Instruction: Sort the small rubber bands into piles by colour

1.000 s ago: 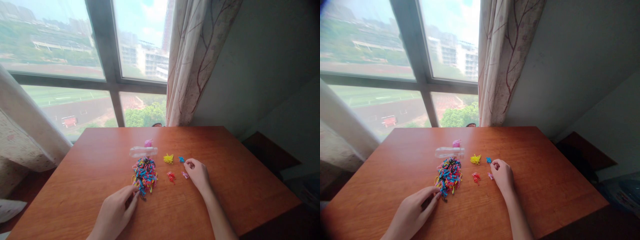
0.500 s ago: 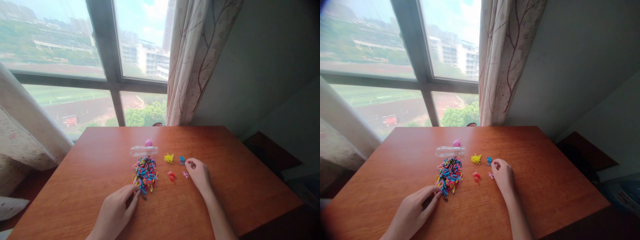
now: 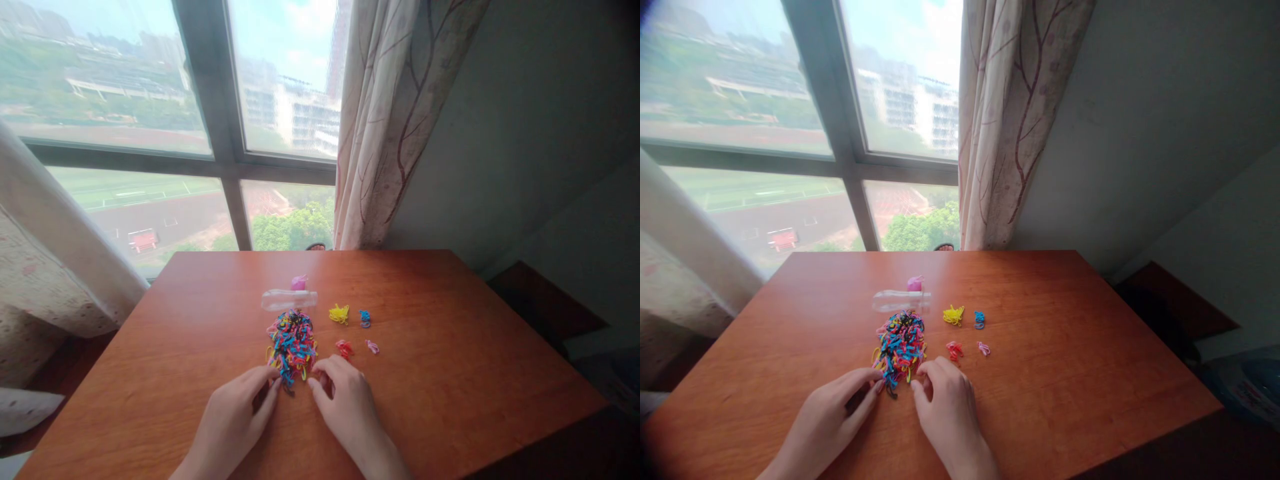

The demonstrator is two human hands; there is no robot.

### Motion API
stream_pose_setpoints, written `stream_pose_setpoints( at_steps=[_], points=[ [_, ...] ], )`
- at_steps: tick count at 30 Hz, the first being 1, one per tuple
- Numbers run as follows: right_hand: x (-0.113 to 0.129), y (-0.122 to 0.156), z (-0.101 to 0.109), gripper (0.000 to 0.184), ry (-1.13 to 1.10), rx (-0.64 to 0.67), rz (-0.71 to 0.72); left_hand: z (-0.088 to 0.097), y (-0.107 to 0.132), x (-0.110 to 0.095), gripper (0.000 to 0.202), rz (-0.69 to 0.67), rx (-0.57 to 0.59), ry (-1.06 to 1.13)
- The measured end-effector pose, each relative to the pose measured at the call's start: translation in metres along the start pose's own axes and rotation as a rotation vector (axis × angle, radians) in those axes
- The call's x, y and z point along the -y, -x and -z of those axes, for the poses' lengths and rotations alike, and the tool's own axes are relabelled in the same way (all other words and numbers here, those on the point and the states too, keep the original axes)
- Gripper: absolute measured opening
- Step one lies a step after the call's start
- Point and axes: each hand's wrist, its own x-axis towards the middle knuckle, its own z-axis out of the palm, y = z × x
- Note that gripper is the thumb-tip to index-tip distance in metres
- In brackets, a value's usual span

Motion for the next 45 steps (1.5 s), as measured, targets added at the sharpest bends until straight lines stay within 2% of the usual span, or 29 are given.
stream_pose_setpoints(
  at_steps=[3, 7, 23, 32, 40, 45],
  points=[
    [0.008, 0.005, -0.012, 0.011, 0.02, -0.011, -0.009, 0.0, 0.001, 0.0, 0.016, 0.003, 0.001, 0.004],
    [0.007, 0.007, -0.017, 0.012, 0.047, -0.046, 0.025, 0.002, 0.002, -0.002, 0.017, 0.005, 0.019, 0.012],
    [0.005, 0.006, -0.018, 0.014, 0.012, -0.08, 0.011, 0.004, 0.0, -0.005, 0.018, -0.037, 0.008, 0.02],
    [0.009, 0.007, -0.006, 0.012, -0.033, -0.105, 0.035, 0.004, -0.002, -0.006, 0.019, -0.04, 0.016, 0.05],
    [0.018, 0.008, -0.002, 0.012, -0.263, -0.054, 0.007, 0.003, 0.001, -0.007, 0.019, -0.042, -0.01, 0.05],
    [0.017, 0.008, -0.006, 0.012, -0.311, -0.026, -0.035, 0.001, 0.001, -0.006, 0.022, -0.05, -0.024, 0.056]
  ],
)
